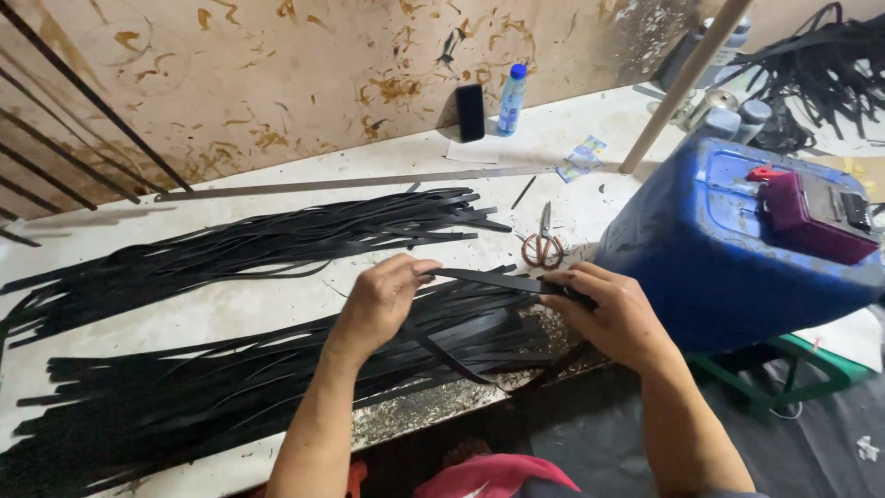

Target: The person picks up long black rubber strips from a table, rubs them against a small device on a blue container, and then hangs them on a wall rack using clothespins. The process is repeated for multiple strips.

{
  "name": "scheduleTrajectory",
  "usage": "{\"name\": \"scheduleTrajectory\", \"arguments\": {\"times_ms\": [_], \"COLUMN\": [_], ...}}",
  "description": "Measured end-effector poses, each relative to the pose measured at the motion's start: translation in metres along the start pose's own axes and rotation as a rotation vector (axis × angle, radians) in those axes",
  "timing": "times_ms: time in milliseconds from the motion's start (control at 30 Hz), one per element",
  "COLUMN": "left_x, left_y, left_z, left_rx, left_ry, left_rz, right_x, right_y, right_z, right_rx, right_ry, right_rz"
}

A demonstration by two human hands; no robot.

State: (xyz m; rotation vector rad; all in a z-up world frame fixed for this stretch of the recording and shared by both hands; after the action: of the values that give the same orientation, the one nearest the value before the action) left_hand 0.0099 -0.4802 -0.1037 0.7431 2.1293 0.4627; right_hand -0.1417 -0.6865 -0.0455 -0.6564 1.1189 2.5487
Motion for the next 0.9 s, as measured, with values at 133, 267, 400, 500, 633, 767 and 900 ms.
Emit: {"name": "scheduleTrajectory", "arguments": {"times_ms": [133, 267, 400, 500, 633, 767, 900], "left_x": [-0.012, -0.029, -0.040, -0.059, -0.068, -0.079, -0.103], "left_y": [-0.044, -0.067, -0.058, -0.034, -0.066, -0.071, -0.050], "left_z": [-0.032, -0.069, -0.043, -0.060, -0.099, -0.097, -0.069], "left_rx": [-0.303, -0.035, 0.156, 0.262, 0.192, 0.225, 0.306], "left_ry": [-0.263, -0.292, -0.166, 0.004, -0.069, -0.105, 0.057], "left_rz": [0.045, 0.199, 0.339, 0.512, 0.659, 0.674, 0.696], "right_x": [-0.001, -0.004, 0.005, 0.030, 0.020, 0.011, 0.028], "right_y": [-0.008, -0.012, 0.019, 0.024, 0.026, 0.048, 0.084], "right_z": [0.001, 0.012, 0.009, -0.019, -0.010, 0.009, -0.009], "right_rx": [0.094, 0.168, 0.198, 0.214, 0.283, 0.146, 0.090], "right_ry": [-0.043, 0.016, -0.053, -0.135, -0.134, -0.119, -0.165], "right_rz": [0.001, 0.083, 0.138, 0.199, 0.235, 0.248, 0.243]}}
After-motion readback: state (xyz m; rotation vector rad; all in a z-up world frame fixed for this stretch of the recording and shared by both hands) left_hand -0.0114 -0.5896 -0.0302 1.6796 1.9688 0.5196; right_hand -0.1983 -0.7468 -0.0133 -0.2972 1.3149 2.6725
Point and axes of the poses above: each hand's wrist, its own x-axis away from the middle knuckle, its own y-axis out of the back of the hand, z = x × y, the point moved 8 cm from there along -x, towards the middle knuckle
